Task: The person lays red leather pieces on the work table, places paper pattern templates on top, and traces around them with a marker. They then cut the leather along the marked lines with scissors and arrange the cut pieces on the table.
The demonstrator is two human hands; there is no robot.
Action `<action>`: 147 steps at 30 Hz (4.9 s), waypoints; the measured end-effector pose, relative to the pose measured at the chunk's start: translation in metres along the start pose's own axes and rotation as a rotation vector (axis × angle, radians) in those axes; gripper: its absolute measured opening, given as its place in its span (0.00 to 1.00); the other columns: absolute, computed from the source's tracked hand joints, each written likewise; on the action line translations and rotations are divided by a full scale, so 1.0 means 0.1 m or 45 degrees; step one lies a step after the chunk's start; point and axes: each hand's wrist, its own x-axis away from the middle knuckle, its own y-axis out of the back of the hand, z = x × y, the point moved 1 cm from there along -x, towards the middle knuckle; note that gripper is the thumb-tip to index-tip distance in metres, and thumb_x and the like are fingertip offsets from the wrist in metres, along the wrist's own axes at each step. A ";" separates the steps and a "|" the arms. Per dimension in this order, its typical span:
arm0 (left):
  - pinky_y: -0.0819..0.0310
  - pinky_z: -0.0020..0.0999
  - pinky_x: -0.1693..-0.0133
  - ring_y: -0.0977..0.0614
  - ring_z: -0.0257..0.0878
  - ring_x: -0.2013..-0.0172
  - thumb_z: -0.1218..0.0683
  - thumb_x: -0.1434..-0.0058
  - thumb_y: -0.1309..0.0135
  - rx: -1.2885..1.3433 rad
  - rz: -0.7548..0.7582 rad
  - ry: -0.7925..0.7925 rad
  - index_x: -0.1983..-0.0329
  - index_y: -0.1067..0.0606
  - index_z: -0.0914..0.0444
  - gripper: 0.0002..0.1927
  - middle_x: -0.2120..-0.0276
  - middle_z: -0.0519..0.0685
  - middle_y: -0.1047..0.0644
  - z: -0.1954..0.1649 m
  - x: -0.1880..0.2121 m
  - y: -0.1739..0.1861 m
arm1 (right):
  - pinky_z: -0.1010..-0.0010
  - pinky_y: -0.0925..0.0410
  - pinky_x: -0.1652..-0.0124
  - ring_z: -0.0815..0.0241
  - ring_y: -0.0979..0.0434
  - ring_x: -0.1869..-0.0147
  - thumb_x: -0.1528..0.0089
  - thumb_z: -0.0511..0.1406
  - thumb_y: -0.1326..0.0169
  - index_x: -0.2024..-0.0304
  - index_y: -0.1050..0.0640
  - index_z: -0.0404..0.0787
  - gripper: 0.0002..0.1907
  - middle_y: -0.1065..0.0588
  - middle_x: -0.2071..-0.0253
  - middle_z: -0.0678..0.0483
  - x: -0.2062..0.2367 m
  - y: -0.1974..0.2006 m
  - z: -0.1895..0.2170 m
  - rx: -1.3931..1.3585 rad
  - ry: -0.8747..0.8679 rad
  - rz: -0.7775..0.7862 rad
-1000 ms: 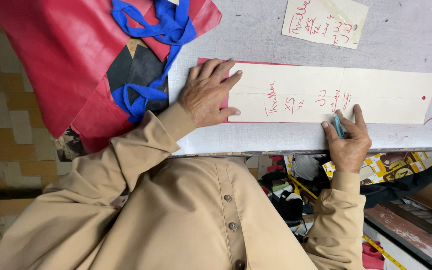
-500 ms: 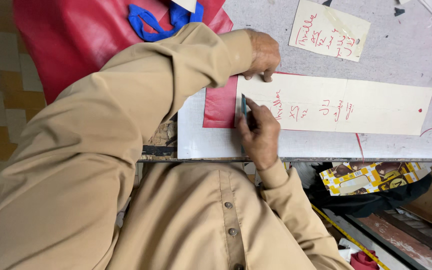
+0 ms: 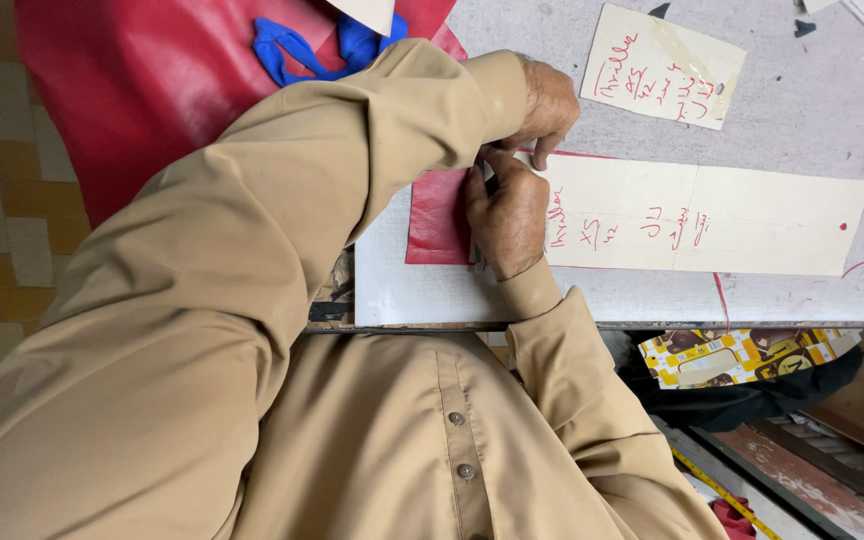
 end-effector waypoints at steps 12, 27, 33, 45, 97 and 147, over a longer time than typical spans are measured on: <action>0.21 0.48 0.65 0.16 0.45 0.66 0.63 0.48 0.32 0.028 0.040 -0.017 0.57 0.15 0.51 0.17 0.70 0.46 0.17 0.07 -0.24 -0.14 | 0.64 0.29 0.70 0.52 0.21 0.75 0.39 0.29 0.42 0.48 0.20 0.32 0.16 0.22 0.71 0.39 1.15 0.20 -0.03 -0.031 -0.342 0.203; 0.30 0.46 0.40 0.30 0.53 0.37 0.51 0.38 0.41 0.334 -1.274 0.324 0.47 0.22 0.67 0.20 0.41 0.57 0.26 -0.75 0.33 -1.65 | 0.67 0.29 0.58 0.57 0.25 0.60 0.39 0.19 0.50 0.45 0.19 0.35 0.22 0.26 0.61 0.47 0.35 1.30 -0.65 0.010 0.170 0.071; 0.37 0.49 0.35 0.34 0.57 0.34 0.45 0.40 0.36 0.303 -1.358 0.358 0.47 0.22 0.66 0.25 0.39 0.58 0.29 -0.73 0.29 -1.76 | 0.61 0.30 0.62 0.49 0.24 0.62 0.40 0.22 0.41 0.54 0.16 0.38 0.14 0.27 0.65 0.48 -0.18 0.59 -0.65 0.054 0.475 0.109; 0.36 0.51 0.34 0.34 0.57 0.33 0.43 0.41 0.34 0.269 -1.359 0.417 0.47 0.21 0.64 0.26 0.38 0.56 0.30 -0.75 0.26 -1.64 | 0.58 0.29 0.64 0.48 0.25 0.60 0.44 0.26 0.38 0.62 0.17 0.38 0.08 0.26 0.67 0.48 -0.34 0.77 -0.96 0.268 0.611 0.161; 0.55 0.56 0.26 0.46 0.58 0.24 0.17 0.63 0.49 -0.034 -0.923 0.914 0.21 0.46 0.69 0.75 0.26 0.64 0.41 -1.52 -0.49 -1.11 | 0.69 0.23 0.48 0.63 0.19 0.51 0.34 0.23 0.36 0.53 0.22 0.41 0.12 0.20 0.54 0.52 2.54 5.44 -4.61 -0.790 -0.303 -1.026; 0.33 0.50 0.41 0.26 0.52 0.41 0.49 0.45 0.29 0.144 -1.172 0.764 0.46 0.18 0.59 0.24 0.42 0.52 0.24 -1.81 -0.75 -1.16 | 0.71 0.23 0.48 0.62 0.22 0.48 0.37 0.26 0.35 0.38 0.32 0.32 0.28 0.25 0.49 0.49 1.15 4.13 -3.87 -0.451 -0.462 -0.820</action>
